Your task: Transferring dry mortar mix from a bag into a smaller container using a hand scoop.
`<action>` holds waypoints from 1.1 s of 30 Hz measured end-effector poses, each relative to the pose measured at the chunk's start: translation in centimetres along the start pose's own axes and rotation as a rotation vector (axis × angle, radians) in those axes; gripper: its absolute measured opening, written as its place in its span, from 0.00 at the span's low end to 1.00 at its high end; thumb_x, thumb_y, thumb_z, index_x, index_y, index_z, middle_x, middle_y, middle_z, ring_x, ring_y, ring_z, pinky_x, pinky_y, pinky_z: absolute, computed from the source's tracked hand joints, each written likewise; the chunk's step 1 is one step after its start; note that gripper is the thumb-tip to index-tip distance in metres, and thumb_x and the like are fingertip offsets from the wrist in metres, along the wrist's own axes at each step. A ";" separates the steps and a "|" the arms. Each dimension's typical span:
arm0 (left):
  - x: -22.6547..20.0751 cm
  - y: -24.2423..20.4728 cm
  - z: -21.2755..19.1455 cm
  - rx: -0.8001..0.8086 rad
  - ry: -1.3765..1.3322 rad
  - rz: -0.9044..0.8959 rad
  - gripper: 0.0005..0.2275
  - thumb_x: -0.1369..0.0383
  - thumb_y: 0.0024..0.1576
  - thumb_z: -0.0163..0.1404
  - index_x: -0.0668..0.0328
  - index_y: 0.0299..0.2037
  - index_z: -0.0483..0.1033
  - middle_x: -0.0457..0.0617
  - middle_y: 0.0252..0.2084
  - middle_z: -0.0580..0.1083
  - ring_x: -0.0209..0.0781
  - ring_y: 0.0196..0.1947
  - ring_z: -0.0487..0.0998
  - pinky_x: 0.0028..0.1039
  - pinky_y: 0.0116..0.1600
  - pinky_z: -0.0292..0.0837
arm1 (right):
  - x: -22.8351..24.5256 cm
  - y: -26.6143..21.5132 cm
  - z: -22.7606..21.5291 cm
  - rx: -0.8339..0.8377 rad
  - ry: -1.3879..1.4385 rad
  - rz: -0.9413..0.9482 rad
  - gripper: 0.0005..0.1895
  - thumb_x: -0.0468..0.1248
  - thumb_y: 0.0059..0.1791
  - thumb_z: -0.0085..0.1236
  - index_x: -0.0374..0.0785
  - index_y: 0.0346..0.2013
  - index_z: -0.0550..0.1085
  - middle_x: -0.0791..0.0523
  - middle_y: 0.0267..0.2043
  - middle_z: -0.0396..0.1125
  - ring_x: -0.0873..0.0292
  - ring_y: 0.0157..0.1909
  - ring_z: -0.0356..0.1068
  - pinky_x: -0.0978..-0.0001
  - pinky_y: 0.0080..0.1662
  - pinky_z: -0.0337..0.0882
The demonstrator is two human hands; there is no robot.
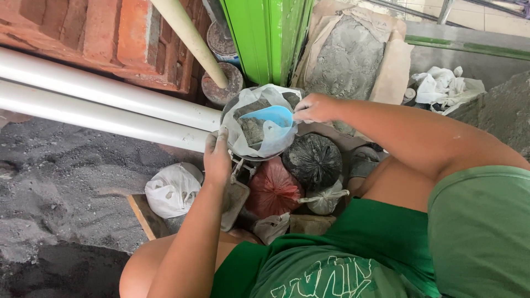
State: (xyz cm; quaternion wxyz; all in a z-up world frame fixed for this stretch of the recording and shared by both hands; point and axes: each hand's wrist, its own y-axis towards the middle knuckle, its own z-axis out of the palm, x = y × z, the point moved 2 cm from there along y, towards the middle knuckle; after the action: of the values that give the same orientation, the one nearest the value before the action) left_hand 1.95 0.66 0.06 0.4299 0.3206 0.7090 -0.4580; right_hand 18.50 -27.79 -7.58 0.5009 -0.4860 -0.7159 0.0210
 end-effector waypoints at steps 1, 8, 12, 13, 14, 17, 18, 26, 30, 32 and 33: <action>-1.6 -0.7 0.0 -0.001 0.000 -0.001 0.18 0.49 0.64 0.48 0.56 0.43 0.73 0.57 0.40 0.74 0.53 0.53 0.76 0.47 0.59 0.67 | -0.1 0.1 0.0 0.001 -0.001 -0.001 0.23 0.53 0.55 0.54 0.41 0.51 0.82 0.51 0.31 0.76 0.54 0.34 0.73 0.56 0.42 0.75; 0.1 0.9 0.6 0.279 0.180 -0.299 0.45 0.30 0.58 0.13 0.50 0.77 0.53 0.62 0.76 0.55 0.58 0.76 0.53 0.48 0.79 0.41 | -1.2 1.6 0.2 -0.016 0.038 0.000 0.18 0.50 0.52 0.57 0.42 0.44 0.84 0.52 0.23 0.71 0.58 0.25 0.66 0.58 0.36 0.70; 3.1 2.8 1.5 0.284 0.007 -0.317 0.46 0.29 0.56 0.09 0.49 0.78 0.48 0.57 0.79 0.47 0.58 0.78 0.46 0.50 0.80 0.34 | -1.1 1.7 0.5 -0.026 0.054 0.000 0.16 0.50 0.50 0.58 0.43 0.39 0.84 0.53 0.21 0.70 0.58 0.25 0.66 0.57 0.35 0.70; 1.8 2.1 1.8 0.285 0.007 -0.315 0.46 0.29 0.56 0.09 0.49 0.78 0.48 0.57 0.79 0.47 0.58 0.78 0.46 0.50 0.80 0.34 | -1.1 1.6 0.5 -0.029 0.054 0.000 0.16 0.50 0.50 0.58 0.43 0.39 0.84 0.53 0.21 0.70 0.58 0.25 0.66 0.57 0.35 0.70; 0.6 1.4 2.2 0.300 -0.096 -0.304 0.47 0.30 0.55 0.08 0.50 0.78 0.45 0.55 0.80 0.43 0.58 0.79 0.41 0.48 0.80 0.31 | -1.1 1.5 0.6 -0.021 0.058 -0.002 0.17 0.50 0.50 0.58 0.42 0.42 0.84 0.53 0.22 0.71 0.57 0.26 0.67 0.57 0.37 0.71; 2.6 2.6 2.1 0.336 -0.190 -0.300 0.46 0.29 0.55 0.08 0.49 0.79 0.41 0.53 0.81 0.39 0.57 0.80 0.36 0.46 0.81 0.27 | -0.8 1.1 0.7 -0.025 0.055 0.020 0.17 0.50 0.49 0.58 0.45 0.43 0.84 0.53 0.22 0.72 0.57 0.28 0.69 0.58 0.39 0.72; 4.3 3.6 1.9 0.354 -0.182 -0.309 0.46 0.29 0.55 0.09 0.47 0.79 0.40 0.52 0.81 0.38 0.55 0.80 0.36 0.46 0.81 0.25 | -0.6 1.0 0.7 -0.033 0.048 0.042 0.15 0.51 0.48 0.59 0.48 0.40 0.84 0.55 0.22 0.72 0.57 0.29 0.70 0.58 0.41 0.73; 1.1 2.2 2.7 0.310 -0.176 -0.303 0.40 0.30 0.55 0.07 0.55 0.55 0.54 0.56 0.56 0.51 0.51 0.61 0.53 0.36 0.69 0.44 | -0.1 -1.0 -0.4 -0.079 0.072 0.028 0.14 0.49 0.48 0.57 0.47 0.38 0.85 0.56 0.19 0.70 0.59 0.26 0.68 0.62 0.37 0.71; -4.4 -1.0 2.7 0.328 -0.100 -0.295 0.54 0.29 0.50 0.05 0.68 0.76 0.45 0.68 0.78 0.46 0.60 0.79 0.45 0.48 0.80 0.35 | -0.3 -1.9 -2.2 -0.111 0.098 0.017 0.14 0.49 0.49 0.57 0.45 0.38 0.83 0.57 0.18 0.68 0.61 0.27 0.66 0.62 0.37 0.68; -5.0 -1.7 2.7 0.306 -0.066 -0.281 0.52 0.30 0.52 0.07 0.67 0.76 0.43 0.67 0.78 0.46 0.60 0.78 0.45 0.48 0.80 0.35 | -0.4 -3.0 -2.9 -0.130 0.093 0.031 0.14 0.49 0.49 0.57 0.46 0.37 0.84 0.57 0.18 0.68 0.61 0.26 0.66 0.63 0.37 0.68; -5.3 -2.1 2.6 0.278 -0.030 -0.266 0.50 0.31 0.54 0.09 0.67 0.77 0.42 0.67 0.78 0.45 0.60 0.78 0.45 0.49 0.80 0.35 | -0.4 -3.6 -3.3 -0.148 0.088 0.041 0.13 0.48 0.48 0.57 0.47 0.37 0.84 0.57 0.18 0.68 0.61 0.26 0.66 0.64 0.37 0.68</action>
State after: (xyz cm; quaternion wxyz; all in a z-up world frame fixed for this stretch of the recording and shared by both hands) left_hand 3.27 -2.84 5.10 0.3276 0.2733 0.6684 -0.6093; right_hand 18.50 -31.48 -4.38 0.4940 -0.5367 -0.6827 -0.0430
